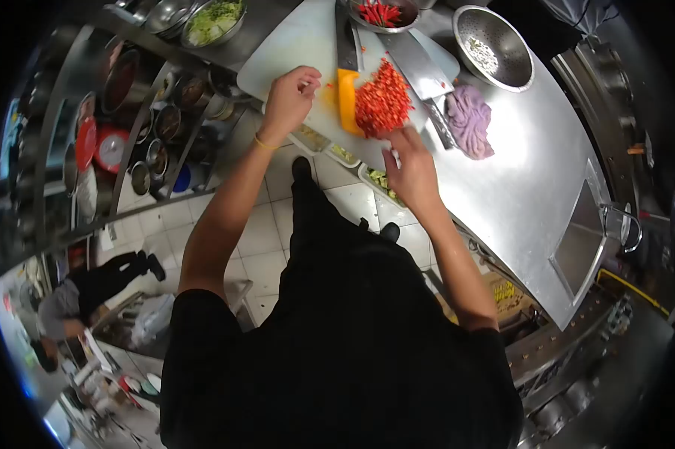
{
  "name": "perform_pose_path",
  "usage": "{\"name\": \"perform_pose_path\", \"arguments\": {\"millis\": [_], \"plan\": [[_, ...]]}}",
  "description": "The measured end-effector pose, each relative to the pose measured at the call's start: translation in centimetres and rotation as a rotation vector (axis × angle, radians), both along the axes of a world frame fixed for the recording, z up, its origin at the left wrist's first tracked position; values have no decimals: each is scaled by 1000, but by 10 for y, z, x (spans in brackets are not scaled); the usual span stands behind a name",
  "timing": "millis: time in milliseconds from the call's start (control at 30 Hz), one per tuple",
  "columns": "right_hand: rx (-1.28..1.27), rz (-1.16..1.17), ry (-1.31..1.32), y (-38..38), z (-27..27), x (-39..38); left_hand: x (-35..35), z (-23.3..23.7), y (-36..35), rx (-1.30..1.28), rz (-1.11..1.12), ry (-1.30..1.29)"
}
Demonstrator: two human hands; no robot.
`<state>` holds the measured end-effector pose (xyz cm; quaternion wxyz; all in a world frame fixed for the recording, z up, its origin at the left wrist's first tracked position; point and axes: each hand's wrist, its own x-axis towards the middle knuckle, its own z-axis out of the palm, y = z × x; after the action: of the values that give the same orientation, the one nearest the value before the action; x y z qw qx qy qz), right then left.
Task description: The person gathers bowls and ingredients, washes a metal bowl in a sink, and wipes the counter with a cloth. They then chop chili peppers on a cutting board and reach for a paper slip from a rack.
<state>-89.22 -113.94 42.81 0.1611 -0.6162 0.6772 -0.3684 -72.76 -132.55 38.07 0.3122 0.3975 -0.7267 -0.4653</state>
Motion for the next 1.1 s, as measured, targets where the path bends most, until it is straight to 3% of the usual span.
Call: {"name": "perform_pose_path", "arguments": {"millis": [33, 100, 133, 167, 267, 433, 500, 567, 700, 767, 967, 1100], "plan": [[-48, -90, 30, -37, -10, 12, 1, -1, -28, -124, -27, -109], [55, -196, 108, -88, -38, 33, 9, -17, -62, -120, -100, -42], [138, -164, 293, -108, -67, 38, 12, -26, -76, -153, -152, 19], [200, -132, 485, -135, -60, 46, 14, -26, -88, -149, -175, 44], [267, -268, 463, -158, -52, 57, 36, -27, -97, 139, -178, 85], [354, -379, 486, -176, -46, 67, 22, 4, -133, 114, -292, 140], [348, -421, 441, -183, -33, 67, 5, 20, -154, -106, -389, 141], [409, -551, 23, -184, -11, 72, -17, 36, -172, -193, -431, 117], [328, -553, -178, -162, 3, 92, -77, 28, -190, -521, -604, -3], [188, -469, -154, -138, -11, 111, -91, 25, -184, -566, -645, -50], [251, -349, -348, -59, -48, 109, -113, 20, -172, -735, -694, -457], [238, -543, -620, -17, -65, 89, -102, 13, -178, -853, -658, -458]]}}
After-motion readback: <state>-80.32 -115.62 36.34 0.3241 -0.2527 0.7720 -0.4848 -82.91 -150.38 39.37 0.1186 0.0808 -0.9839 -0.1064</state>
